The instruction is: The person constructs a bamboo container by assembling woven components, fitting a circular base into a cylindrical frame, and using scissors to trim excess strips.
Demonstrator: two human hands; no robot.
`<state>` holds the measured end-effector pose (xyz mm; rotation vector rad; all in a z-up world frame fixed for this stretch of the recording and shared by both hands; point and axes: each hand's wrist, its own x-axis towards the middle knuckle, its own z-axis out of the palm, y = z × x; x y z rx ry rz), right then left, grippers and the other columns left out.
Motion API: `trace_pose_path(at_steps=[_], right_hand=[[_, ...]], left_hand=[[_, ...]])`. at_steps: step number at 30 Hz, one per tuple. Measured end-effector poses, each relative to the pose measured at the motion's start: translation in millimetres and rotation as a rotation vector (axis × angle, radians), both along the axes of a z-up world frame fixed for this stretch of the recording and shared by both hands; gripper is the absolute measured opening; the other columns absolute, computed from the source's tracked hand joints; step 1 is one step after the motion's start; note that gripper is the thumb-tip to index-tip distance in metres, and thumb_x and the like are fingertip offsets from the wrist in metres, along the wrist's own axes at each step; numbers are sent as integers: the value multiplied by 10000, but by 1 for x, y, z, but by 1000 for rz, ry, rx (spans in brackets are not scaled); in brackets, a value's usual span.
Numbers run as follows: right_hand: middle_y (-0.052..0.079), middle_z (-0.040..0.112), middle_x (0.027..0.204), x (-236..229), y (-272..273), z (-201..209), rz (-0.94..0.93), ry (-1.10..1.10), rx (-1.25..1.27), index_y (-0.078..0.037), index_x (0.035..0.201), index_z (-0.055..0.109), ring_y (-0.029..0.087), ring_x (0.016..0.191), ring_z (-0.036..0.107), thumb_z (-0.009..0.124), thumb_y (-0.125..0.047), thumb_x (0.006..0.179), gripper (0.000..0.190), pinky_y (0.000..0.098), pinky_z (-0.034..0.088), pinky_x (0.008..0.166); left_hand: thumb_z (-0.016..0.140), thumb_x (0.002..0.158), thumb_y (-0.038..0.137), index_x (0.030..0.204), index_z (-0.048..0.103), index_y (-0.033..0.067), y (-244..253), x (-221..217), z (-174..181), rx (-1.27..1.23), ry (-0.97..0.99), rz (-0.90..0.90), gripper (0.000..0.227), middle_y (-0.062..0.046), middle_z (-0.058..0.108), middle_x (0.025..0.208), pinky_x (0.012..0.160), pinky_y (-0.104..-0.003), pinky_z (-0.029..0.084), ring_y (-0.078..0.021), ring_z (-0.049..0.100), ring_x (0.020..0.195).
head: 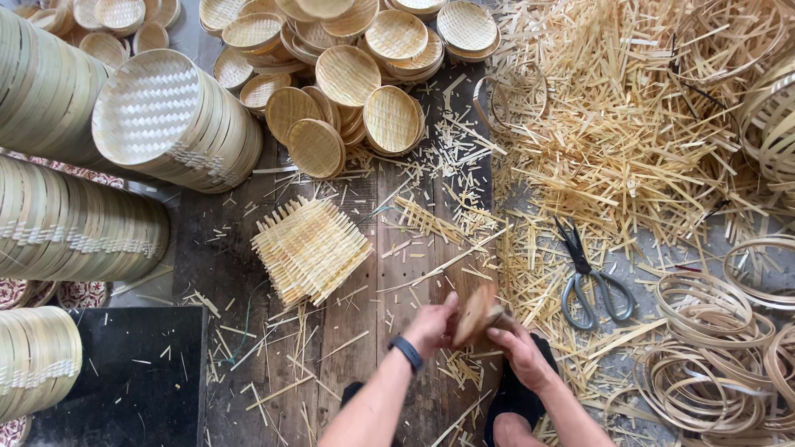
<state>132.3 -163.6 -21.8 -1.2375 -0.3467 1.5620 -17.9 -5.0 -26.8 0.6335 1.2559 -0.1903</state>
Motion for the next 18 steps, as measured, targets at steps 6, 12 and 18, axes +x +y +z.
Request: trace_pose_path(at_steps=[6,12,18], right_hand=[[147,658,1349,-1,17,-14,9,-497,-108,7,1436,571,174,1263,580,480,-480,1071,616,352,416,1071],[96,742,948,-19,32,-31,-183,-263,-223,37,1235,677,156,756,708,653,-175,964,346,291,649,597],[81,752,902,-15,23,-34,-165,-239,-300,21,1162,721,172,738,719,669,-233,958,330,288,569,602]], left_hand=[[750,886,145,1180,697,45,-3,-21,-15,717,-150,190,315,-86,760,1068,898,-327,580,-207,706,965],[831,712,105,1328,589,58,89,-79,34,1575,396,-601,663,-164,573,1352,1123,-476,378,-334,491,1301],[715,903,143,1204,718,109,151,-143,50,1232,540,-645,304,-120,717,1230,1107,-395,520,-269,670,1169]])
